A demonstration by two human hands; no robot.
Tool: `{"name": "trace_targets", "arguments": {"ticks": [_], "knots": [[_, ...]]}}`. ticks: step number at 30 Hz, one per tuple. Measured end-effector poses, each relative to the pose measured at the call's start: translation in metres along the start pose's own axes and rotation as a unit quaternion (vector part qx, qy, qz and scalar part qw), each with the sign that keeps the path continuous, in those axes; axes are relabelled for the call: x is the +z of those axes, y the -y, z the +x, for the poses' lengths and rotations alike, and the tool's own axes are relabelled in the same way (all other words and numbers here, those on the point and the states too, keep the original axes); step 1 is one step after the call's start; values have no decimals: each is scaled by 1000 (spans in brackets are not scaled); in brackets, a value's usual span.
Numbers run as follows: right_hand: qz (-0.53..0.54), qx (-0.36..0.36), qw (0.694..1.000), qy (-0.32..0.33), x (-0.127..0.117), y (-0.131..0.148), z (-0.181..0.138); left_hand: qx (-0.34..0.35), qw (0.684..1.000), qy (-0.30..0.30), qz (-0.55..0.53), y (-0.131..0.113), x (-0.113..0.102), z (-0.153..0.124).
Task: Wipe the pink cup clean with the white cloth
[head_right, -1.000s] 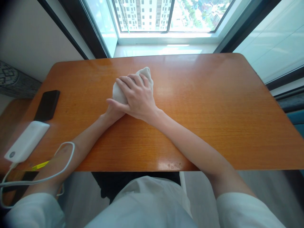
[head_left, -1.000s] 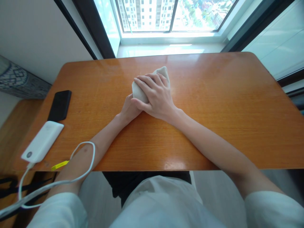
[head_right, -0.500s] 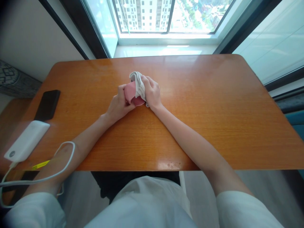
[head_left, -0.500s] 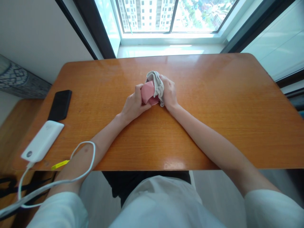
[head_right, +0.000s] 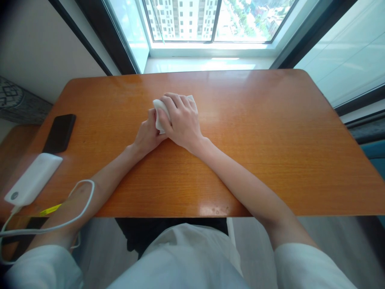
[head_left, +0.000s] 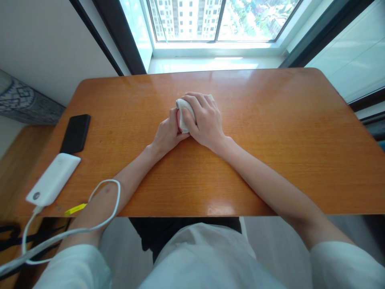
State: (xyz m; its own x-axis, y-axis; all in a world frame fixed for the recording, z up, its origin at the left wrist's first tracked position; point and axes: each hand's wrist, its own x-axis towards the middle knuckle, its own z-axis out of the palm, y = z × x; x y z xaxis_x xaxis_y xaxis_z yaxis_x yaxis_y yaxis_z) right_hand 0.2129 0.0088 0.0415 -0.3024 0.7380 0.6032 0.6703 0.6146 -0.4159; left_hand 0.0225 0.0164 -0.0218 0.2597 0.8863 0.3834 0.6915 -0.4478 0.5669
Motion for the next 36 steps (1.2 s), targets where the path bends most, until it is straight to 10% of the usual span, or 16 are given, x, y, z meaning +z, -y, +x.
{"name": "trace_targets", "arguments": {"ticks": [10, 18, 27, 36], "knots": [[-91, -47, 993, 53, 5, 27, 0, 28, 999, -4, 25, 10, 5, 0], [105, 88, 991, -11, 3, -11, 11, 7, 1000, -2, -19, -10, -2, 1], [359, 231, 899, -95, 39, -57, 1, 17, 1000, -2, -3, -8, -2, -1], [264, 161, 948, -71, 24, -44, 5, 64, 998, 0, -26, 3, 1, -3]]}}
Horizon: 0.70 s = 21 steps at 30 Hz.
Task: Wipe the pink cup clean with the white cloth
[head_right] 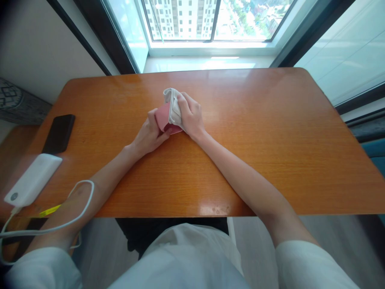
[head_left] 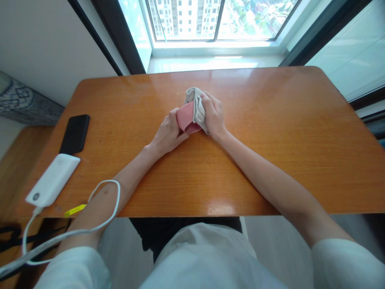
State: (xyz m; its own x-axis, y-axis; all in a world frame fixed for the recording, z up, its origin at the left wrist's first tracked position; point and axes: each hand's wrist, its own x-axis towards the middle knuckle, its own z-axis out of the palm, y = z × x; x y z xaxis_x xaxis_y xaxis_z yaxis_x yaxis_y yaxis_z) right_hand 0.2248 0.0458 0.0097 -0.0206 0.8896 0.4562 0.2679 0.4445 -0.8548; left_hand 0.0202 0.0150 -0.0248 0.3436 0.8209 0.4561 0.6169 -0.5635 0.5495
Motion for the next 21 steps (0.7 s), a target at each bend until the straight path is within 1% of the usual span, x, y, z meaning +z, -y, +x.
{"name": "trace_targets", "arguments": {"ticks": [3, 7, 10, 13, 18, 21], "knots": [[-111, -54, 992, 38, -9, 23, 1, 6, 999, 29, 21, 2, 1, 1], [-274, -120, 949, 97, -12, 50, 0, 25, 995, 92, 43, 2, -2, 5], [-334, -149, 922, 130, -9, 59, -1, 24, 993, 108, 43, -2, -6, 8], [-347, -170, 910, 148, -8, 61, -1, 6, 996, 82, 22, -6, -7, 9], [-310, -192, 914, 175, -8, 62, -1, -43, 998, 14, -51, -7, -10, 6], [-303, -191, 916, 182, -8, 64, -1, -53, 994, 13, -90, -6, -12, 3]]}}
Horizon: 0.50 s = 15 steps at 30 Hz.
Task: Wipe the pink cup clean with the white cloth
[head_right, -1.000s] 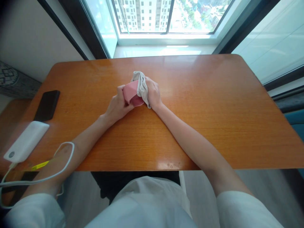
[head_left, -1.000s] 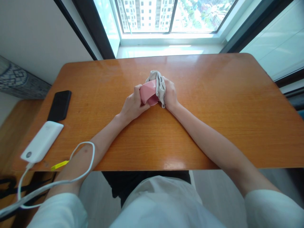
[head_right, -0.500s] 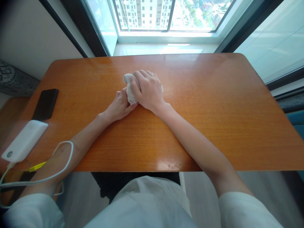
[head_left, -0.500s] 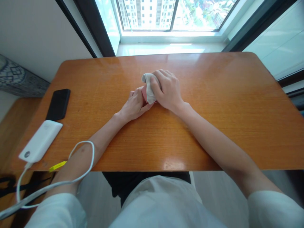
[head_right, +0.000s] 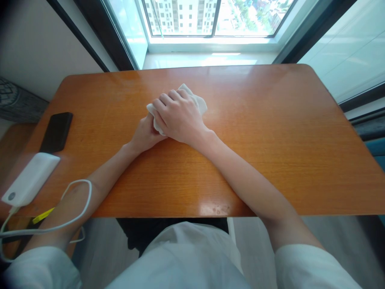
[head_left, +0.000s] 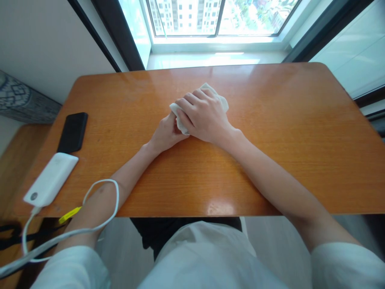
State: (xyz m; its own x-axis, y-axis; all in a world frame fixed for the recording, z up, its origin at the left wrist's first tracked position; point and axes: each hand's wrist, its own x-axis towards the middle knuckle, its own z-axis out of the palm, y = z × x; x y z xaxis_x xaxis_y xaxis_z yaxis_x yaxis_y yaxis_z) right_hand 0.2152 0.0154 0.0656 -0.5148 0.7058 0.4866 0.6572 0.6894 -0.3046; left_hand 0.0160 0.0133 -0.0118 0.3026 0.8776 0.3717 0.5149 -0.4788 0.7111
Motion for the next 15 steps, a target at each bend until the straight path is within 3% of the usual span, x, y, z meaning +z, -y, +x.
{"name": "trace_targets", "arguments": {"ticks": [4, 8, 15], "knots": [[27, 23, 999, -12, -3, -8, 1, -4, 1000, -6, -24, -6, -2, 3], [139, 100, 984, -54, 0, -32, 5, 2, 999, -19, -27, -15, 0, 10], [396, 224, 874, -173, 44, -76, -2, 15, 998, -17, -59, -9, 1, 14]]}}
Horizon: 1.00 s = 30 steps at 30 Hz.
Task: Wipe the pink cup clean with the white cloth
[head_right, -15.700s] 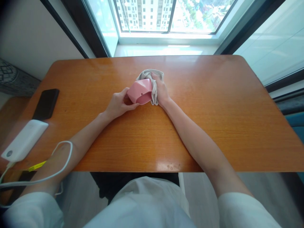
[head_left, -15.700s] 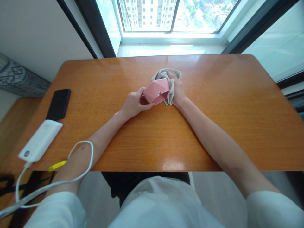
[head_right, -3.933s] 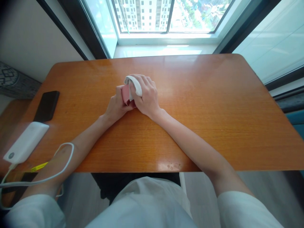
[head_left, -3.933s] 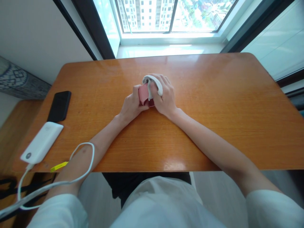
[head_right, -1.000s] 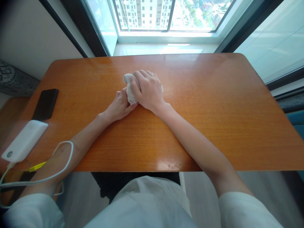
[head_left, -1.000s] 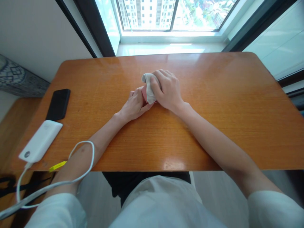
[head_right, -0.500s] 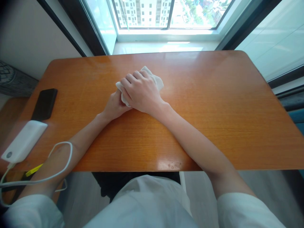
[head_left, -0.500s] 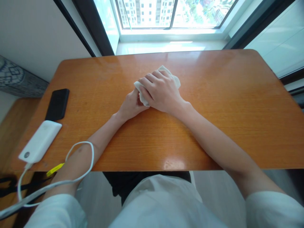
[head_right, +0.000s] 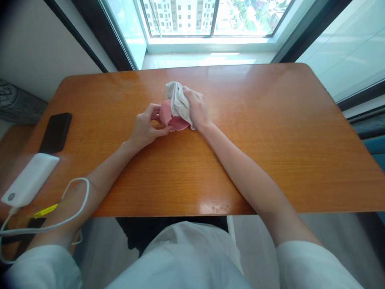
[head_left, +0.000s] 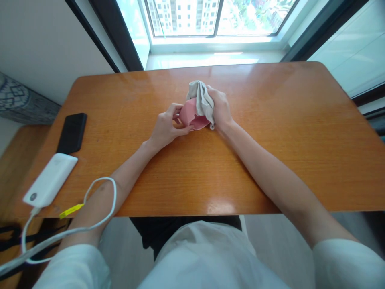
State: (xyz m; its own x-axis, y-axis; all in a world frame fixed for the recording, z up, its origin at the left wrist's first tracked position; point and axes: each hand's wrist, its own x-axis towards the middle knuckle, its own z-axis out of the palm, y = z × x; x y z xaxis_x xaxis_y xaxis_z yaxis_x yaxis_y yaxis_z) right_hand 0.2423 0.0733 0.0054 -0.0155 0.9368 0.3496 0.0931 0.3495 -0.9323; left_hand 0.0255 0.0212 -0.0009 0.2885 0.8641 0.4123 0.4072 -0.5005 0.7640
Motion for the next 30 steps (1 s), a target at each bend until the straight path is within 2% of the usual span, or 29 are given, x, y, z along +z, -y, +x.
{"name": "trace_targets", "arguments": {"ticks": [5, 9, 12, 17, 19, 21, 25, 27, 30], "knots": [[95, 48, 994, -23, 6, -19, -5, 10, 1000, -1, 2, 13, 2, -3], [139, 58, 988, -30, 15, -11, -12, 38, 998, -4, 49, 23, 5, -6], [116, 42, 992, -5, 17, -1, -17, 35, 997, 4, 70, 25, 4, -9], [-42, -56, 993, 98, 9, 32, -24, 32, 995, -4, 93, 20, 0, -12], [-139, -117, 974, 138, 8, 50, -28, 32, 994, -8, 101, 18, 0, -13], [-244, -174, 941, 159, 13, 65, -34, 36, 994, -7, 105, 17, 0, -12], [-409, -225, 873, 145, 33, 81, -51, 44, 991, -8, 127, 18, 2, -10], [-442, -227, 858, 130, 42, 82, -56, 49, 988, -4, 147, 19, 2, -10], [-450, -214, 858, 124, 44, 80, -56, 54, 986, -3, 160, 20, 2, -9]]}}
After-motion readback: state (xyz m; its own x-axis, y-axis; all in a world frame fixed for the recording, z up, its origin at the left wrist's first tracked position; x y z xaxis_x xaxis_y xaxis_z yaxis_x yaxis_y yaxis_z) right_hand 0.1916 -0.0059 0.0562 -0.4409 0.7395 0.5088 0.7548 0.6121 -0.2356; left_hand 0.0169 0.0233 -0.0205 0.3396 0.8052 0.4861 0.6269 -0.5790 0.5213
